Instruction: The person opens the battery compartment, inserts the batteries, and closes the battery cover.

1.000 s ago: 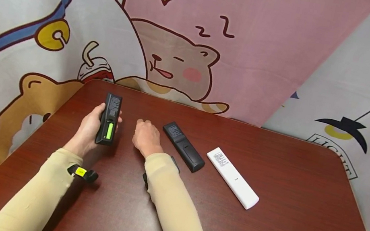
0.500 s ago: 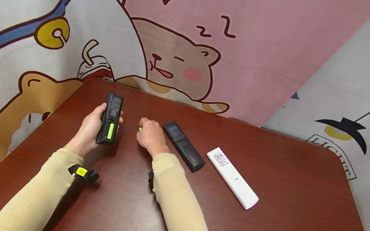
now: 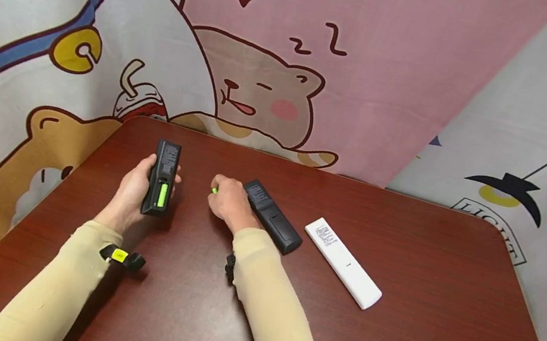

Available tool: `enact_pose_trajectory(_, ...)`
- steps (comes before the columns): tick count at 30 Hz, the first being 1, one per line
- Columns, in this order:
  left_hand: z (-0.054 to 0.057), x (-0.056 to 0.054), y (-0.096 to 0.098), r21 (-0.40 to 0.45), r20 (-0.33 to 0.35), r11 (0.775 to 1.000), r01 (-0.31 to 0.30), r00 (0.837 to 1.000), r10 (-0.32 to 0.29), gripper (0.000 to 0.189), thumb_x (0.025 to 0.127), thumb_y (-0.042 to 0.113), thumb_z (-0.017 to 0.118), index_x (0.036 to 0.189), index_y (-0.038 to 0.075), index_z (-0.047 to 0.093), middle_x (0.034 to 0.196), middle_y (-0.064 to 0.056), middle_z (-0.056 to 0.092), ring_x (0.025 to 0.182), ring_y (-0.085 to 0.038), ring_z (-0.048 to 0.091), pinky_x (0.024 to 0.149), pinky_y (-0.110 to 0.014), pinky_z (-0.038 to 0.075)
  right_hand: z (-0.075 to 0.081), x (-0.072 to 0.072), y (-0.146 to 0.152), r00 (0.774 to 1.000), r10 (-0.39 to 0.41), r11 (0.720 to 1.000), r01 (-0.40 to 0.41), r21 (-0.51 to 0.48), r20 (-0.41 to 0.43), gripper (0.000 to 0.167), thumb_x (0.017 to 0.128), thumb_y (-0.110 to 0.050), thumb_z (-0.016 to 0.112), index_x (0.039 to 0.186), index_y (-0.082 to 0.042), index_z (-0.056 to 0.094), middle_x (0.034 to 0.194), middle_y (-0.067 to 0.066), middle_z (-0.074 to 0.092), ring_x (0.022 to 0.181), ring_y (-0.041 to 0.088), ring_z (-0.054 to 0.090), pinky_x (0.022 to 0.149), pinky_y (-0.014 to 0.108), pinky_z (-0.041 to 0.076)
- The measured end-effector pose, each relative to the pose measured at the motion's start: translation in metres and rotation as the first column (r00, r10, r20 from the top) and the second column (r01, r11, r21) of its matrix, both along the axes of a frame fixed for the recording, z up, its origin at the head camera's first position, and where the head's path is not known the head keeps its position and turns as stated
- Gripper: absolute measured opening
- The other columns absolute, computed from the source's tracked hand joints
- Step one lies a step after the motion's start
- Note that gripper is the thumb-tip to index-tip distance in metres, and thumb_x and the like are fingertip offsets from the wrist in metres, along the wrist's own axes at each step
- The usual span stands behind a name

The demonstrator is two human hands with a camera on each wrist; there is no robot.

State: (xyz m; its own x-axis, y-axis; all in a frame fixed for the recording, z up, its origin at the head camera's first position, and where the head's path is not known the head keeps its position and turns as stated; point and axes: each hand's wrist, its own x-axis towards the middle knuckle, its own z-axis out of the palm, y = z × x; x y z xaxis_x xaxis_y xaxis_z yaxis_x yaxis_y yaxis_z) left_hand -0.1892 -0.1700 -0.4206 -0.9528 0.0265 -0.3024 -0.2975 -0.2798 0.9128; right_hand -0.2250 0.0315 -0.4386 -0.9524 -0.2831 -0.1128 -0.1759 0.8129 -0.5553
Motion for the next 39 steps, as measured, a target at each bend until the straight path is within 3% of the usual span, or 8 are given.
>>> enact_pose_trajectory(9,-0.002,0.0,0.002,0.016,0.002,1.0,-0.004,1.0,0.004,0.053,0.113,0.047,0.023,0.132,0.007,0.053,0.089,0.0,0.069,0.071,-0.012,0.057,0.063,-0.026,0.05,-0.002,-0.001,0.005,1.0,-0.009,0.999,0.009,-0.032,-0.008,0.021,0.097,-0.015,0.069,0.118,-0.015,0.068,0.095,0.004,0.068,0.093,0.024,0.063,0.084,0.039,0.053)
enact_pose_trajectory(22,-0.005,-0.002,0.003,-0.002,-0.003,1.0,-0.003,1.0,0.003,0.059,0.113,0.047,0.024,0.141,0.0,0.048,0.091,-0.001,0.07,0.073,-0.012,0.058,0.065,-0.025,0.051,0.004,0.003,0.012,0.999,0.003,0.989,-0.008,-0.145,-0.034,0.022,0.096,-0.011,0.07,0.118,-0.01,0.068,0.095,0.005,0.068,0.087,0.021,0.062,0.077,0.034,0.05)
enact_pose_trajectory(29,-0.005,-0.003,0.004,0.003,-0.002,1.0,0.001,1.0,-0.001,0.062,0.113,0.047,0.024,0.144,-0.003,0.045,0.092,-0.002,0.07,0.078,-0.014,0.059,0.067,-0.024,0.051,0.013,0.009,0.009,1.0,0.001,0.97,-0.006,-0.243,-0.02,0.023,0.095,-0.009,0.07,0.118,-0.011,0.068,0.094,0.005,0.068,0.084,0.019,0.061,0.075,0.032,0.049)
enact_pose_trajectory(39,-0.003,-0.005,0.008,-0.009,-0.004,1.0,0.006,1.0,-0.006,0.063,0.113,0.047,0.024,0.145,-0.003,0.045,0.093,-0.002,0.07,0.077,-0.014,0.059,0.067,-0.025,0.051,0.018,0.014,0.005,0.998,0.0,0.932,-0.023,-0.362,-0.063,0.023,0.091,-0.003,0.067,0.114,-0.005,0.068,0.086,0.006,0.068,0.068,0.012,0.064,0.063,0.024,0.048)
